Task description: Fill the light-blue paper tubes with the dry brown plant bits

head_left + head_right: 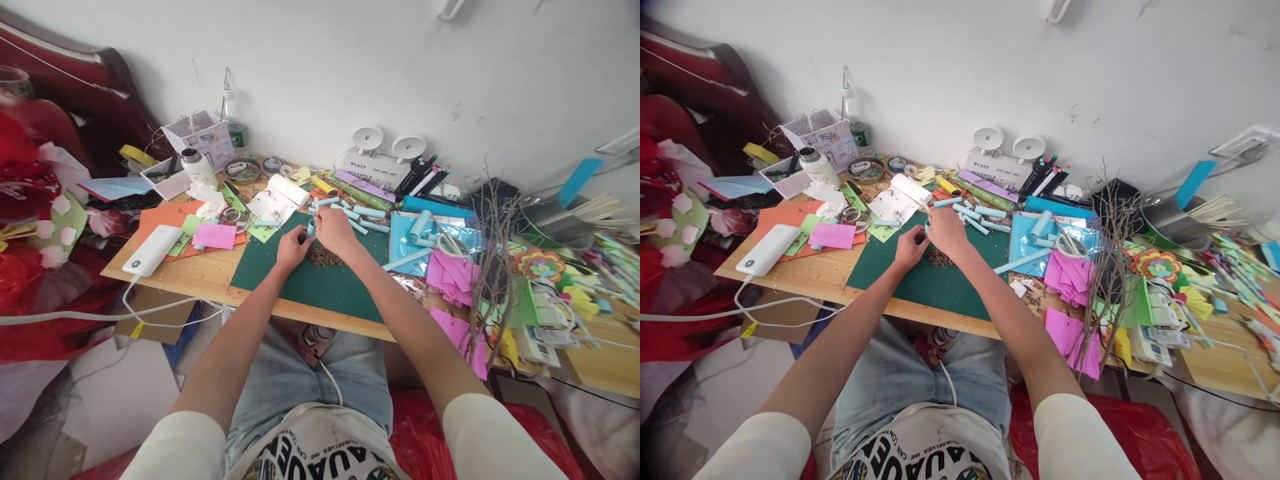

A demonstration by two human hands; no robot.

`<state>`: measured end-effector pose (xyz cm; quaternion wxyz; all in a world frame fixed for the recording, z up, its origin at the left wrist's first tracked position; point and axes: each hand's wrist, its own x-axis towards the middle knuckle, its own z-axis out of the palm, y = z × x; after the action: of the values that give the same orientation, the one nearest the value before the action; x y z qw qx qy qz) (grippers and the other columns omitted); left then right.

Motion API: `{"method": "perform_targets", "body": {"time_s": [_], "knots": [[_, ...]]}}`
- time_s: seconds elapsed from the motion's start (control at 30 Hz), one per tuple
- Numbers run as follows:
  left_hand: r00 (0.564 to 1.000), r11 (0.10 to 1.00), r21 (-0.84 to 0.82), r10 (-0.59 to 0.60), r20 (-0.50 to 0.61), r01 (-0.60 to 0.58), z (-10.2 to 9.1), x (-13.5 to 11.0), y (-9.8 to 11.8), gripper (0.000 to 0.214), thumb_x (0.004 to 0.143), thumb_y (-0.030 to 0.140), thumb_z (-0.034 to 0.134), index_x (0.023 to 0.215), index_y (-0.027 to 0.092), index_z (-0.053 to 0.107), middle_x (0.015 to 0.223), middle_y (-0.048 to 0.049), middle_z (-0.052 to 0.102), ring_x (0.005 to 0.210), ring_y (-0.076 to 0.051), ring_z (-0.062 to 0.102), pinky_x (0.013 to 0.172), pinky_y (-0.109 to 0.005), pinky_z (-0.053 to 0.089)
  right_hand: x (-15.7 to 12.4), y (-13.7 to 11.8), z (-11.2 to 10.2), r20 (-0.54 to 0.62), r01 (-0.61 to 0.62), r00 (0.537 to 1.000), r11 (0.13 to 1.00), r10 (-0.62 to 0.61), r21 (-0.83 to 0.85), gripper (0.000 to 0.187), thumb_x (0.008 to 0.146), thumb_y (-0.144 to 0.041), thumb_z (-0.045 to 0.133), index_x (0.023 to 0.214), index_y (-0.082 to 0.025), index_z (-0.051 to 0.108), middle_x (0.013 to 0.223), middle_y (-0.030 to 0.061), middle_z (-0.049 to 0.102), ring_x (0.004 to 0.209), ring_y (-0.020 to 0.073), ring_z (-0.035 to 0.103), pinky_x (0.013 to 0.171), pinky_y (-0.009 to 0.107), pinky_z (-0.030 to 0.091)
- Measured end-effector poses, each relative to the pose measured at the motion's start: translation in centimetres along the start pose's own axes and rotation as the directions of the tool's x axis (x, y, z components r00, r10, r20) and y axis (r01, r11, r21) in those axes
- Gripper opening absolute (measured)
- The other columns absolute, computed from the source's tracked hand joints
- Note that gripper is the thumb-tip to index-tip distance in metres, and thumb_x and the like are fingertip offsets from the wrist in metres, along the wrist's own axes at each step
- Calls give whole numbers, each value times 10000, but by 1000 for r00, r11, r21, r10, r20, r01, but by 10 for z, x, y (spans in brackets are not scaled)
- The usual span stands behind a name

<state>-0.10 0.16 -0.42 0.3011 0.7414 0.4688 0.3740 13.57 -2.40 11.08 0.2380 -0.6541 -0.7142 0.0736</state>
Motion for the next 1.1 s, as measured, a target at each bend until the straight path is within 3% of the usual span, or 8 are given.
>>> {"method": "perform_targets", "body": {"time_s": [0.17, 0.33, 0.47, 0.73, 0.87, 0.97, 1.1], "knots": [[1000, 1000, 9, -14, -1, 14, 0, 0, 0, 181, 809, 326, 620, 967, 242, 650, 868, -17, 719, 800, -177, 658, 744, -275, 508, -3, -6, 9, -77, 11, 997, 998, -5, 69, 248, 869, -139, 423, 888, -160, 669, 841, 105, 684, 789, 243, 613, 743, 326, 419], [1000, 1000, 0, -23, 3, 23, 1, 0, -2, 182, 812, 339, 623, 965, 244, 648, 870, -10, 720, 788, -166, 655, 738, -269, 507, -6, 1, 14, -124, -46, 989, 972, 76, 232, 252, 859, -162, 431, 922, -162, 675, 827, 76, 699, 688, 203, 610, 717, 310, 440], [1000, 1000, 2, -16, -2, 16, 2, 0, -3, 191, 820, 365, 623, 966, 243, 648, 865, -13, 717, 786, -166, 654, 732, -267, 506, -3, 11, 9, -58, -84, 993, 947, 107, 310, 227, 837, -169, 447, 843, -164, 674, 766, 59, 690, 622, 182, 595, 661, 295, 445], [1000, 1000, 2, -19, 9, 19, 0, -1, 0, 191, 825, 374, 622, 966, 247, 647, 875, -11, 724, 797, -173, 661, 737, -268, 512, 4, 10, -2, -18, -14, 1000, 993, 16, 119, 219, 861, -186, 460, 872, -149, 676, 661, 50, 643, 591, 175, 536, 615, 276, 377], [1000, 1000, -14, 13, -1, -13, 0, -1, -1, 162, 821, 313, 610, 963, 243, 641, 874, -10, 725, 809, -173, 668, 740, -263, 508, 2, 2, 1, -1, 32, 999, 999, -32, 30, 213, 878, -176, 452, 893, -157, 664, 735, 69, 660, 672, 200, 568, 656, 286, 376], [1000, 1000, -4, 3, -4, -3, 1, 0, -2, 166, 814, 297, 610, 966, 238, 643, 879, -18, 726, 819, -179, 671, 744, -266, 508, 1, -2, 5, -27, 87, 996, 996, -86, 20, 221, 881, -162, 435, 870, -161, 655, 813, 84, 676, 749, 212, 593, 702, 290, 383], [1000, 1000, -8, -5, 1, 5, 1, 0, -3, 172, 809, 304, 617, 967, 239, 645, 863, -13, 725, 805, -174, 670, 743, -264, 508, -1, 0, 10, -55, 76, 996, 992, -71, 97, 258, 862, -131, 406, 820, -162, 658, 749, 68, 667, 695, 199, 582, 700, 288, 387]]}}
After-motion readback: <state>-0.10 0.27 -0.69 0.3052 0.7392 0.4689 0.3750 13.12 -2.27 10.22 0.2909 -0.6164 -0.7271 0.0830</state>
